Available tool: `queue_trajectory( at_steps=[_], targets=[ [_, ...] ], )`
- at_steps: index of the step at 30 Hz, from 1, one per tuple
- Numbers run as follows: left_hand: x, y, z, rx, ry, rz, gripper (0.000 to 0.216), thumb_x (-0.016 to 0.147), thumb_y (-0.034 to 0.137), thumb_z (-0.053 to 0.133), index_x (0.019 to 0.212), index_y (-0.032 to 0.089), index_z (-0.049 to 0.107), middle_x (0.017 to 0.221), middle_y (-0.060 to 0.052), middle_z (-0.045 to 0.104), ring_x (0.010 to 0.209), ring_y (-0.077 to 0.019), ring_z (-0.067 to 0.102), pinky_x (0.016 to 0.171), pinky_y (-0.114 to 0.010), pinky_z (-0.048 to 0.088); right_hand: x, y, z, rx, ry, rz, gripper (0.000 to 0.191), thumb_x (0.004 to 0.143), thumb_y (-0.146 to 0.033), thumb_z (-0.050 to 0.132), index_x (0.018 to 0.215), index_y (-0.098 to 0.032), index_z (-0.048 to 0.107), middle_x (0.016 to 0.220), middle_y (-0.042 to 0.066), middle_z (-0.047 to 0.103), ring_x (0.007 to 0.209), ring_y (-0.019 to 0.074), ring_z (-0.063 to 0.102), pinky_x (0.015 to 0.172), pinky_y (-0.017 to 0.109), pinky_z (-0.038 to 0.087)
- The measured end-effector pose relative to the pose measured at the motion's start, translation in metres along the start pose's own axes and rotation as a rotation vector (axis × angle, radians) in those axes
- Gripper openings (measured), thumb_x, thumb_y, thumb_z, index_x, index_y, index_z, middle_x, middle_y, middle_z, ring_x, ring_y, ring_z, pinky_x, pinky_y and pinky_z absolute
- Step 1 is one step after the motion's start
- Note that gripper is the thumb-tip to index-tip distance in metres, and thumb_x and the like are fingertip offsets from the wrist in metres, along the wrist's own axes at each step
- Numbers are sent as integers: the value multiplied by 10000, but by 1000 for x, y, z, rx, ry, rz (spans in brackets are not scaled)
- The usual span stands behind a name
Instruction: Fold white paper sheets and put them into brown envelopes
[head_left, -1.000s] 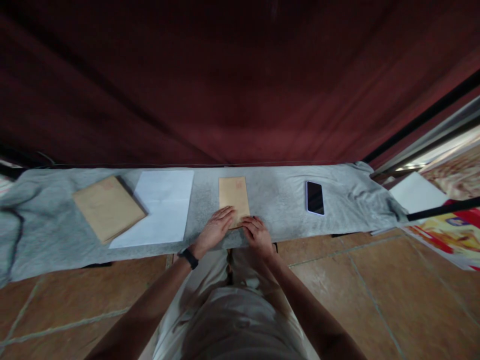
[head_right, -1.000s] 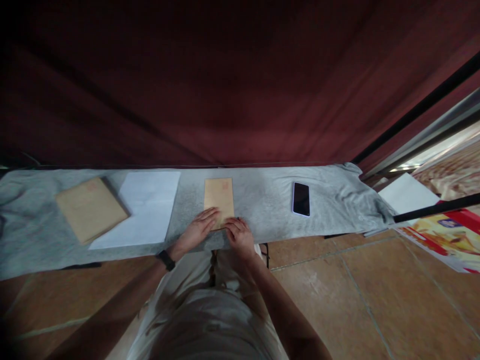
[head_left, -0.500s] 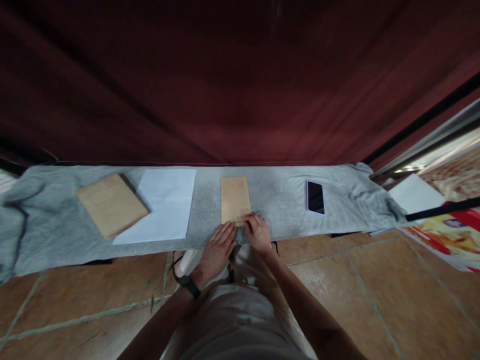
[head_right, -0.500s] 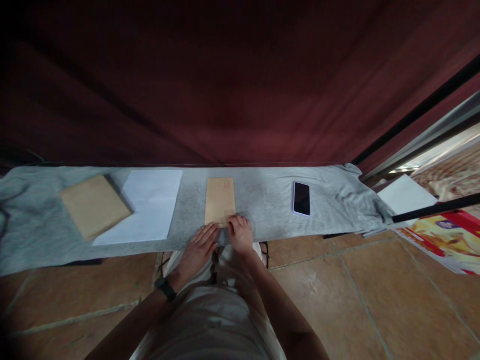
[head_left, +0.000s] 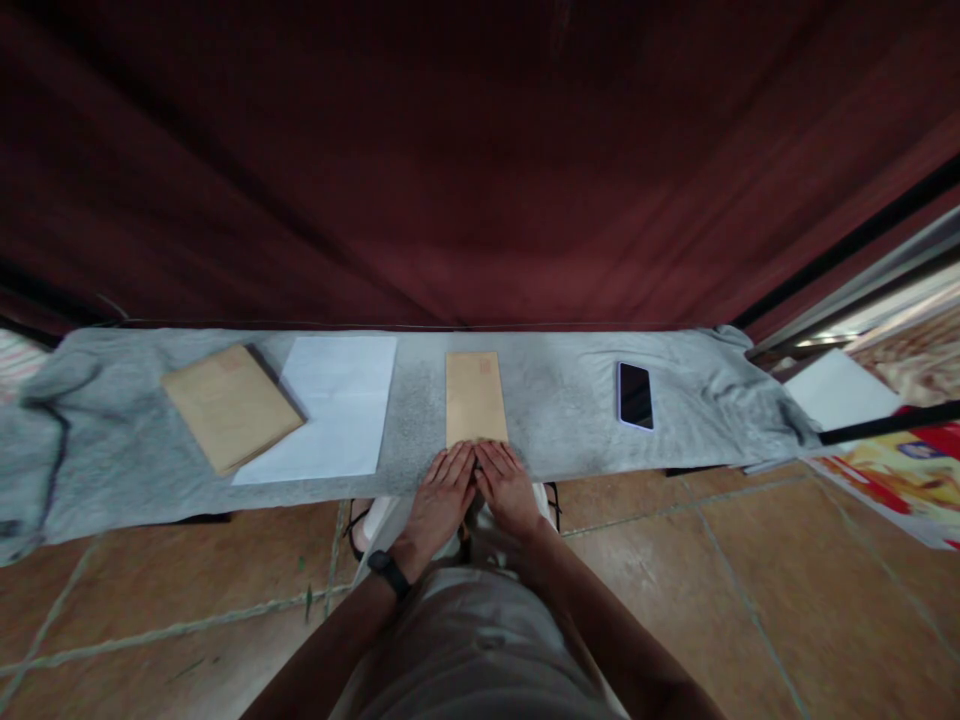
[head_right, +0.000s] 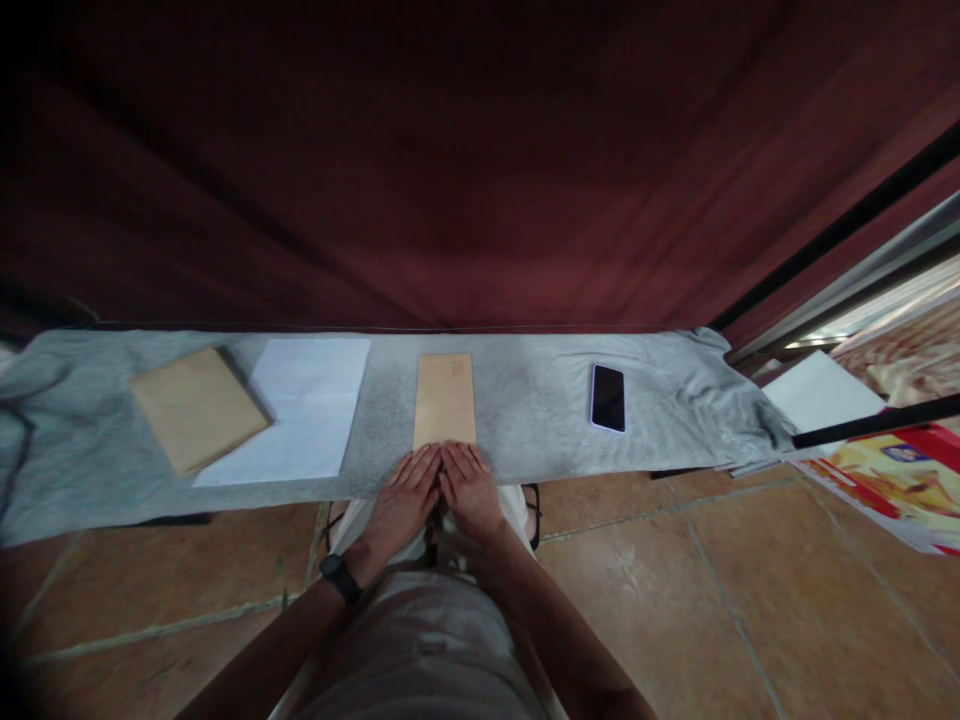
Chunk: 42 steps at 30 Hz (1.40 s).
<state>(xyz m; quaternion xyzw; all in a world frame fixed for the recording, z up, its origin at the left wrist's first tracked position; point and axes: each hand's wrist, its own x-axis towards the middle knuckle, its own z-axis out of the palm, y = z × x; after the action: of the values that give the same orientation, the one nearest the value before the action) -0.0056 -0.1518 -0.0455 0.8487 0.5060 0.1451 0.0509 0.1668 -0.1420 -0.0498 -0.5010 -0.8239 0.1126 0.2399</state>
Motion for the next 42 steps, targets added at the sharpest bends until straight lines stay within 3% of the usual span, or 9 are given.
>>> queue_trajectory(
  at_steps=[7, 14, 20, 24, 30, 34, 39, 42],
  targets=[
    [-6, -6, -6, 9, 41, -53, 534, 1056, 346, 389, 1517, 96, 491, 1561, -173, 516, 1493, -287, 437, 1239, -495, 356, -7, 11, -9, -57, 6, 16, 444, 1075, -244, 437, 1494, -137, 538, 1532, 115, 562, 1442, 234, 493, 1247, 455, 353],
    [-8, -9, -13, -38, 92, -132, 475, 1058, 332, 382, 1428, 106, 576, 1498, -181, 581, 1397, -311, 541, 1162, -505, 438, -12, 18, -11, -61, 49, 65, 440, 1077, -241, 422, 1487, -141, 545, 1525, 106, 571, 1415, 228, 512, 1254, 447, 319],
    [16, -11, -14, -152, 194, -307, 351, 1005, 254, 449, 1275, 172, 658, 1207, -148, 722, 1137, -305, 664, 1021, -486, 522, -3, 9, -14, -83, 60, 122, 396, 1040, -204, 485, 1410, -163, 619, 1432, 118, 640, 1349, 272, 532, 1213, 488, 328],
    [37, -15, -12, -285, 241, -484, 367, 904, 245, 589, 1263, 182, 636, 1039, -118, 729, 1013, -304, 688, 910, -455, 557, 5, 1, -14, -131, 13, 191, 360, 1023, -203, 524, 1362, -178, 644, 1342, 134, 668, 1212, 305, 580, 1090, 484, 419],
    [57, -23, -4, -765, 283, -762, 565, 759, 256, 703, 1300, 174, 562, 730, 36, 651, 665, -193, 664, 670, -323, 538, 8, -1, -11, -174, 76, 194, 312, 1028, -218, 528, 1310, -205, 660, 1249, 135, 689, 1088, 285, 614, 976, 441, 483],
    [66, -10, -7, -1081, 307, -711, 572, 750, 285, 674, 1290, 152, 541, 716, 48, 639, 650, -164, 641, 646, -290, 517, 12, -4, -16, -162, 108, 223, 307, 1023, -223, 545, 1310, -205, 649, 1227, 129, 694, 1056, 274, 637, 925, 406, 519],
    [80, 24, -35, -1181, 254, -565, 612, 803, 354, 693, 1349, 154, 501, 776, 25, 671, 727, -163, 665, 707, -287, 535, 18, 3, -28, -81, 161, 312, 301, 1027, -160, 482, 1236, -222, 689, 1078, 111, 724, 842, 218, 680, 721, 311, 530],
    [84, 35, -48, -1166, 203, -456, 600, 850, 433, 691, 1372, 186, 531, 875, -4, 690, 802, -160, 678, 759, -287, 547, 20, 19, -34, 127, 295, 420, 270, 1017, -183, 461, 1053, -207, 727, 966, 99, 716, 749, 190, 665, 685, 290, 520]
  ],
)
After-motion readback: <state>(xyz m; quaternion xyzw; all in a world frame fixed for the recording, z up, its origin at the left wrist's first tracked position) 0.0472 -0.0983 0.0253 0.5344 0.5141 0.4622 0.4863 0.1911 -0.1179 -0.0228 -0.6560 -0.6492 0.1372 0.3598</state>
